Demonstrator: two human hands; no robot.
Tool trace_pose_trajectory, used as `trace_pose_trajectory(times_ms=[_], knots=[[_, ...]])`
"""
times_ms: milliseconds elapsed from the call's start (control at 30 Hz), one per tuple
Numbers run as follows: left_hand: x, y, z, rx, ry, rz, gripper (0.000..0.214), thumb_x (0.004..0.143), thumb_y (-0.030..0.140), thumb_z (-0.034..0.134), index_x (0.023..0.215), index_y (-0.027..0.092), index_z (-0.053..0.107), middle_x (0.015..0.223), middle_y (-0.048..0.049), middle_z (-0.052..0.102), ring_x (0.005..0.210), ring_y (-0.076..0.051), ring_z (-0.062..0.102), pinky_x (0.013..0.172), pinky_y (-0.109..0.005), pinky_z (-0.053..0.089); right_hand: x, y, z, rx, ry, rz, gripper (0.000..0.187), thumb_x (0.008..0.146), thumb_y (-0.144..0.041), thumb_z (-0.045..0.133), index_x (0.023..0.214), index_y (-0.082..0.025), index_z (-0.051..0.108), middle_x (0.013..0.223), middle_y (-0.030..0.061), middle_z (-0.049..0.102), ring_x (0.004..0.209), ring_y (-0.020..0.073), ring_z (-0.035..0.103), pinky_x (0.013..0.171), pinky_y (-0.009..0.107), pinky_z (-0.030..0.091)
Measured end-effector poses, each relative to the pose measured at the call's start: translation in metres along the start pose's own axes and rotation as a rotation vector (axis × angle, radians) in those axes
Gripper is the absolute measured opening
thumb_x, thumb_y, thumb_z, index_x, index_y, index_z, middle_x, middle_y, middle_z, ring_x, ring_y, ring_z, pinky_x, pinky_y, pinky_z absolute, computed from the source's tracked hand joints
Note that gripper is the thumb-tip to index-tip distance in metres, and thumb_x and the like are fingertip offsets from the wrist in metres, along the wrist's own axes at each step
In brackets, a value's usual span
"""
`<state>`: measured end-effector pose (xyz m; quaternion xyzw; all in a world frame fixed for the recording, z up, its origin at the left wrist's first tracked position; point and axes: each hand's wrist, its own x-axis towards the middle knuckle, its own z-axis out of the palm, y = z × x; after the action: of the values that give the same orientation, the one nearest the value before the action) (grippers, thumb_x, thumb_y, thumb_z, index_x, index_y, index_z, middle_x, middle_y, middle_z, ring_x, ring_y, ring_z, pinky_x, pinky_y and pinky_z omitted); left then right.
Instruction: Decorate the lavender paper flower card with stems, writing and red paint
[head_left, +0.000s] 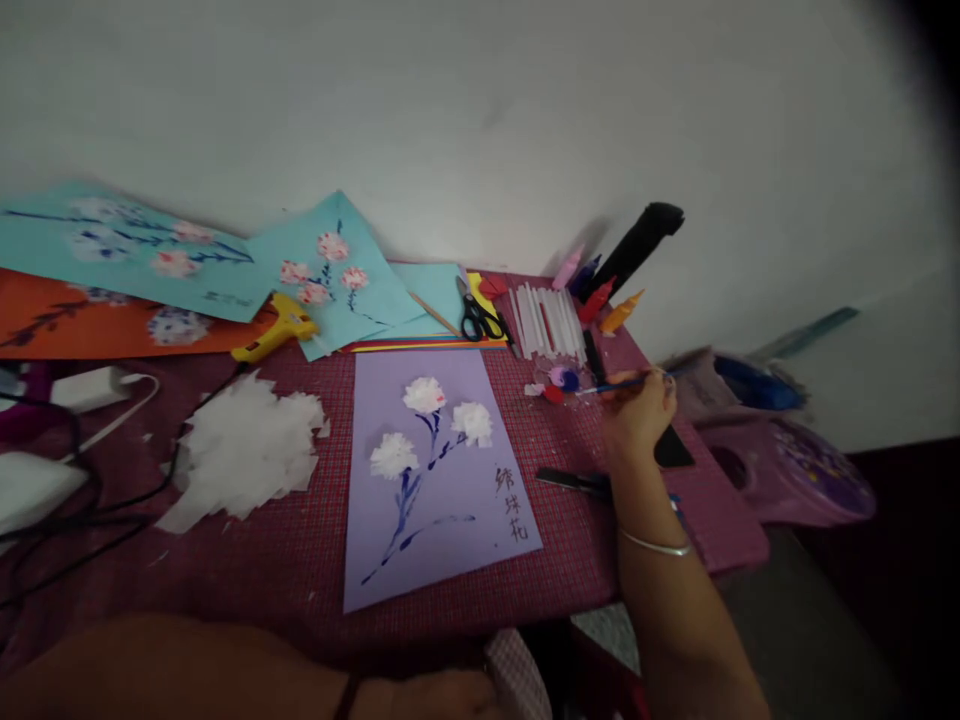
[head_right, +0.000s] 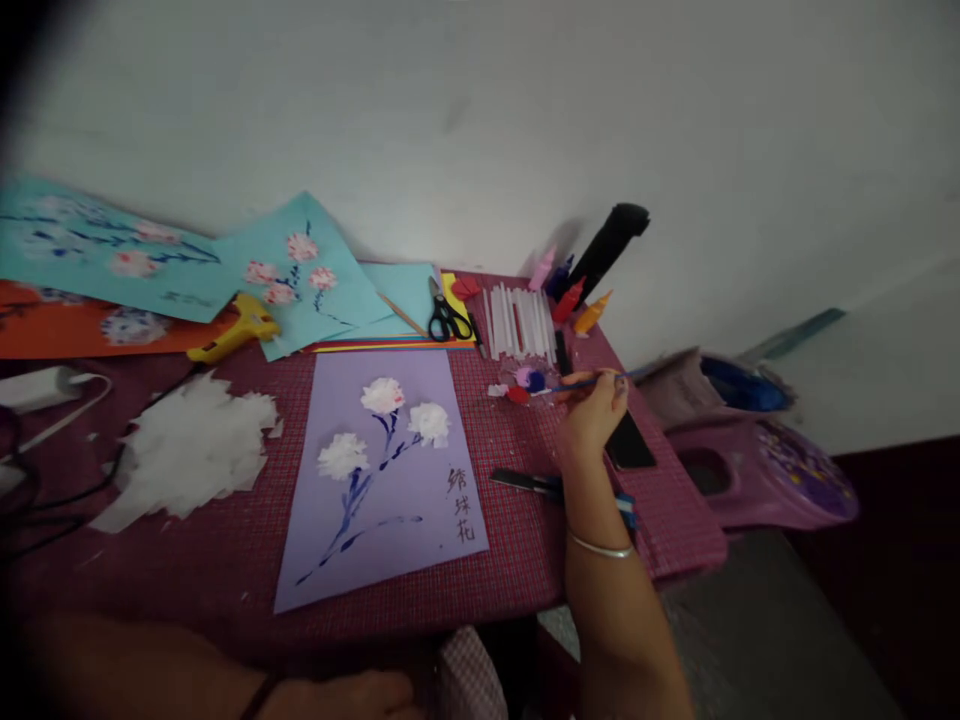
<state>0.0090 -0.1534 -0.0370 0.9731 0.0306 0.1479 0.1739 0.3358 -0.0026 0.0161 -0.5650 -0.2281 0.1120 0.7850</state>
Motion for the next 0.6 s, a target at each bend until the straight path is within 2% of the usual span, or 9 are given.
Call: trace_pose_trajectory(times_ms=[67,100,200,300,500,600], knots=[[0.005,0.001,-0.011,0.014,0.023,0.107,0.021,0.095,0.029,0.05,0.108,0.034,0.065,0.127,0.0013,0.063,0.111,-0.015,0.058,0.09,-0.027,0.05,0.002,0.004,0.0,-0.024,0.009,0.016,0.015,0.081,-0.037,0.046,0.085,-0.023,0.045,0.055,-0.0072,0.059,0.031,0.0088,0.044,0.035,0.021,0.034],[0.009,-0.002,-0.016,0.048,0.033,0.124,0.025,0.095,0.028,0.048,0.114,0.033,0.064,0.131,0.0015,0.062,0.115,-0.016,0.056,0.093,-0.028,0.048,0.001,0.005,0.0,-0.036,0.005,0.024,0.015,0.08,-0.038,0.046,0.086,-0.023,0.045,0.055,-0.0074,0.059,0.031,0.0088,0.044,0.036,0.021,0.034],[0.02,-0.016,-0.022,0.215,0.029,-0.013,0.038,0.097,0.032,0.045,0.134,0.024,0.052,0.142,-0.0082,0.053,0.126,-0.023,0.05,0.104,-0.04,0.037,-0.004,0.006,0.001,-0.042,-0.023,0.046,0.019,0.08,-0.039,0.047,0.088,-0.023,0.047,0.056,-0.0074,0.06,0.033,0.0091,0.046,0.037,0.021,0.037],[0.026,-0.028,-0.016,0.328,0.014,-0.116,0.04,0.099,0.035,0.041,0.137,0.027,0.048,0.143,-0.009,0.051,0.129,-0.022,0.049,0.109,-0.039,0.029,-0.011,0.004,0.004,-0.003,-0.084,0.074,0.02,0.079,-0.039,0.05,0.089,-0.022,0.049,0.057,-0.0066,0.063,0.035,0.0098,0.05,0.04,0.022,0.041],[0.028,-0.039,-0.008,0.332,0.057,-0.018,0.035,0.1,0.032,0.037,0.13,0.034,0.055,0.141,0.0038,0.054,0.127,-0.014,0.048,0.103,-0.032,0.035,-0.021,-0.004,0.01,0.035,-0.157,0.131,0.019,0.078,-0.035,0.054,0.089,-0.019,0.054,0.06,-0.0033,0.068,0.039,0.0124,0.057,0.045,0.025,0.047],[0.032,-0.047,-0.005,0.331,0.133,0.015,0.031,0.1,0.033,0.039,0.12,0.039,0.062,0.136,0.0129,0.057,0.121,-0.01,0.051,0.095,-0.028,0.042,-0.023,-0.006,0.009,-0.021,-0.155,0.125,0.017,0.078,-0.034,0.053,0.085,-0.019,0.056,0.061,-0.0025,0.067,0.04,0.0127,0.058,0.046,0.025,0.046]])
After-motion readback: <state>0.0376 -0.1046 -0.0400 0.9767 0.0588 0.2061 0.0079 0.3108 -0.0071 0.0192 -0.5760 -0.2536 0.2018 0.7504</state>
